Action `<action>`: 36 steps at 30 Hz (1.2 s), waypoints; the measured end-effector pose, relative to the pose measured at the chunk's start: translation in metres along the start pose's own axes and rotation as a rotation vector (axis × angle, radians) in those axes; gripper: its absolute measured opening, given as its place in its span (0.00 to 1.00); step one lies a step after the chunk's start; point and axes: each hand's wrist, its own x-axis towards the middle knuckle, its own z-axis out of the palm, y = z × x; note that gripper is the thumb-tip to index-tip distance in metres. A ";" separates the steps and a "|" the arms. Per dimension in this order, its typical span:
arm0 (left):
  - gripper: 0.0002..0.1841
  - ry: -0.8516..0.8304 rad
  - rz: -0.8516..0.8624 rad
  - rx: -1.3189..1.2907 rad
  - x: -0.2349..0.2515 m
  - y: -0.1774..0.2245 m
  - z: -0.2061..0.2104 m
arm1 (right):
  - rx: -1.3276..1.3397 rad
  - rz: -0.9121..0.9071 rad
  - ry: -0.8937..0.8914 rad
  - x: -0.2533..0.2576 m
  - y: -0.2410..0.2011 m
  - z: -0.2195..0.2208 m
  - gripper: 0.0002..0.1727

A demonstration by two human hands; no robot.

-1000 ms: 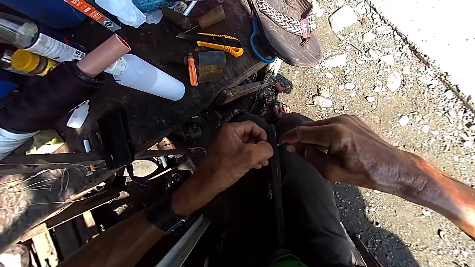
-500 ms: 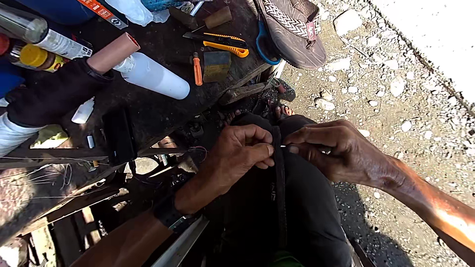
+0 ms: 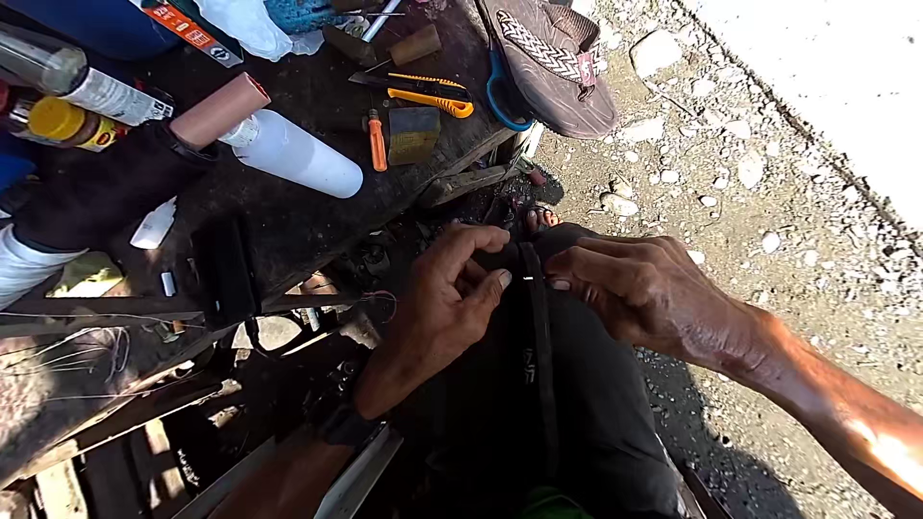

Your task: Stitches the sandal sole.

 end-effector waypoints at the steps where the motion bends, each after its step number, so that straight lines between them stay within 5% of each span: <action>1: 0.20 -0.048 0.014 0.034 0.001 -0.003 0.001 | -0.015 -0.011 0.007 0.001 -0.001 0.001 0.17; 6: 0.06 0.044 -0.006 0.109 0.007 -0.003 -0.005 | -0.079 -0.025 -0.012 0.004 0.005 0.008 0.18; 9: 0.05 0.073 0.128 0.155 0.002 0.000 -0.013 | -0.097 -0.016 0.005 0.005 0.007 0.014 0.18; 15: 0.05 -0.247 0.366 -0.086 -0.053 0.013 0.009 | -0.081 -0.007 0.022 0.005 0.000 0.019 0.18; 21: 0.03 -0.253 0.174 -0.303 -0.084 0.000 0.034 | -0.070 0.001 0.072 0.000 0.000 0.022 0.17; 24: 0.04 -0.017 0.033 -0.467 -0.066 -0.005 0.027 | -0.079 0.000 0.088 -0.001 0.000 0.024 0.17; 28: 0.08 0.252 0.070 -0.331 -0.030 -0.013 0.022 | -0.097 -0.007 0.091 -0.002 0.000 0.025 0.17; 36: 0.14 0.106 0.001 -0.208 -0.031 -0.006 0.024 | -0.124 0.025 0.087 -0.003 -0.004 0.024 0.17</action>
